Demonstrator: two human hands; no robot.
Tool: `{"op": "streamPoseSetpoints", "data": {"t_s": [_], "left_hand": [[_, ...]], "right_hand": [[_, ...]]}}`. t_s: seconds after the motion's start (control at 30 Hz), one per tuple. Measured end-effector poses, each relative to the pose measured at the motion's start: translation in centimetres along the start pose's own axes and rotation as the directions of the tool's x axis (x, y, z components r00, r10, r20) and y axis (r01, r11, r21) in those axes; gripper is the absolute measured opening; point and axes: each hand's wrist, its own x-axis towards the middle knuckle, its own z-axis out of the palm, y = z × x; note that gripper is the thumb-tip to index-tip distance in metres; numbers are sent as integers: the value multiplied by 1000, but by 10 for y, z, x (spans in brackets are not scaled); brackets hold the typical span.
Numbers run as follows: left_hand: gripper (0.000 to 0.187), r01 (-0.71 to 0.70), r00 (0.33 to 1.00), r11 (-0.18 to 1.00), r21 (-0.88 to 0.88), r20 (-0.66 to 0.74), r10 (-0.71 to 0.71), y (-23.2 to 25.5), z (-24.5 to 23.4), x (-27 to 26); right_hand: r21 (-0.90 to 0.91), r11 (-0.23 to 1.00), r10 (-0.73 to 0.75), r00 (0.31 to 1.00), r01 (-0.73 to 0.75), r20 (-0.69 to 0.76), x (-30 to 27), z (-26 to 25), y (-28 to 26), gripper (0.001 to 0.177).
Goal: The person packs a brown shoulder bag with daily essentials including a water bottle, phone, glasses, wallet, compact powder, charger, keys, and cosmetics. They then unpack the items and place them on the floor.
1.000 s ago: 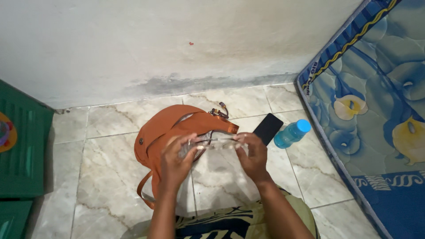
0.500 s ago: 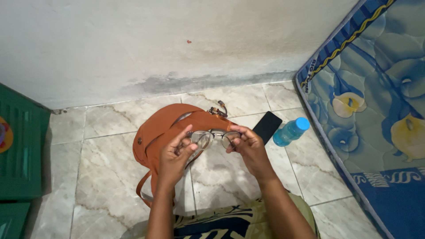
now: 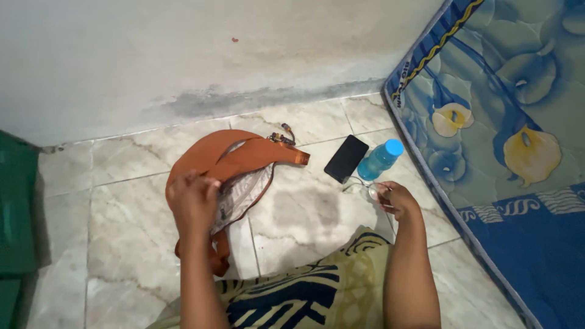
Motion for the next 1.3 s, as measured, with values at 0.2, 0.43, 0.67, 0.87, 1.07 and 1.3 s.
{"op": "streamPoseSetpoints", "data": {"t_s": [0.2, 0.43, 0.67, 0.87, 1.07, 1.3], "left_hand": [[22, -55, 961, 835, 548, 256, -104, -21, 33, -5], [47, 493, 839, 868, 57, 230, -492, -19, 25, 0], [41, 449, 893, 886, -116, 30, -449, 8, -9, 2], [59, 625, 768, 720, -302, 71, -637, 28, -31, 13], [56, 611, 749, 605, -511, 127, -650, 42, -45, 22], [65, 701, 675, 519, -490, 220, -704, 26, -34, 16]], "right_hand": [[-204, 978, 20, 992, -46, -125, 35, 12, 9, 23], [-569, 817, -170, 907, -87, -384, 15, 29, -7, 34], [-277, 577, -707, 640, 768, 302, -37, 178, -23, 24], [-382, 53, -879, 224, 923, 420, -61, 372, -48, 38], [-731, 189, -699, 613, 655, 369, -56, 442, -62, 70], [-744, 17, -749, 501, 668, 433, -57, 421, -72, 63]]}}
